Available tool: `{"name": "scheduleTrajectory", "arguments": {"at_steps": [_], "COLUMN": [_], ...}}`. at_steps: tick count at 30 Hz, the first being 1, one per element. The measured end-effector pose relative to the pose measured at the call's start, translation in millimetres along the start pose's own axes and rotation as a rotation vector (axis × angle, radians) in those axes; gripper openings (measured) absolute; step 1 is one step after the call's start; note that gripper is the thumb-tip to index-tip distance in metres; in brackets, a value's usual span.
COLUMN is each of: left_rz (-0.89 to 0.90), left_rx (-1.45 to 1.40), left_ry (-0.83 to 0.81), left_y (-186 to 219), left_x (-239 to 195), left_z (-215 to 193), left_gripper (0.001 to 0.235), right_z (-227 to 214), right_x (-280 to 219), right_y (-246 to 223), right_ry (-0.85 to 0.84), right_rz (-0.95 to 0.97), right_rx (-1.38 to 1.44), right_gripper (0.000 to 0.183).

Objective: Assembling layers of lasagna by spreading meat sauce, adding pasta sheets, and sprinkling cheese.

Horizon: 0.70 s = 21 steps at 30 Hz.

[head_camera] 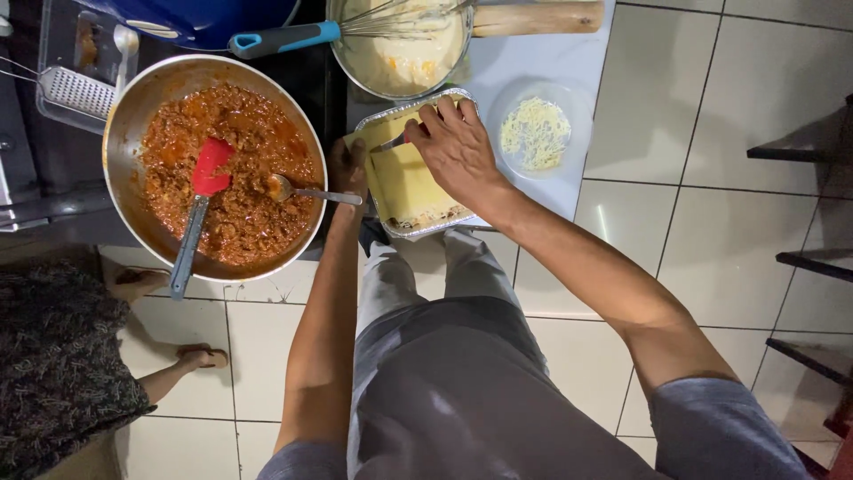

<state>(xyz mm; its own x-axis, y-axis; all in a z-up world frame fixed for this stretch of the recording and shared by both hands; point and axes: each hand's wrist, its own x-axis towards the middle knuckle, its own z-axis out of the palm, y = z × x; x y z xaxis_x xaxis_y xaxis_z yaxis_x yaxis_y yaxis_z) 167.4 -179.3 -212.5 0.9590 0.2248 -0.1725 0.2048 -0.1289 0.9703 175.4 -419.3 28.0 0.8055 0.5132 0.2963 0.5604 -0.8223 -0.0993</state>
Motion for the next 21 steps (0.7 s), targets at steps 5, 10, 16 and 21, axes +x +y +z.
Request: {"name": "scheduleTrajectory", "arguments": {"at_steps": [5,10,16,21], "left_rz": [0.012,0.007,0.005,0.004], "left_rx": [0.034,0.016,0.063,0.037], "left_ry": [-0.001,0.019,0.023,0.021], "left_y": [10.9,9.5,23.4,31.7], "left_x": [-2.1,-3.5,-6.3,-8.5], "left_z": [2.3,3.8,4.7,4.9], "left_gripper": [0.03,0.03,0.03,0.031], "right_z": [4.6,5.0,5.8,7.0], "right_x": [7.5,15.2,20.1,19.6], "right_y": [1.5,3.4,7.9,11.9], "right_ry": [-0.05,-0.009,-0.074,-0.019], "right_rz": [-0.013,-0.037,-0.016,-0.011], "right_rx": [0.021,-0.04,-0.005,-0.009], "right_gripper": [0.017,0.021,0.024,0.027]}}
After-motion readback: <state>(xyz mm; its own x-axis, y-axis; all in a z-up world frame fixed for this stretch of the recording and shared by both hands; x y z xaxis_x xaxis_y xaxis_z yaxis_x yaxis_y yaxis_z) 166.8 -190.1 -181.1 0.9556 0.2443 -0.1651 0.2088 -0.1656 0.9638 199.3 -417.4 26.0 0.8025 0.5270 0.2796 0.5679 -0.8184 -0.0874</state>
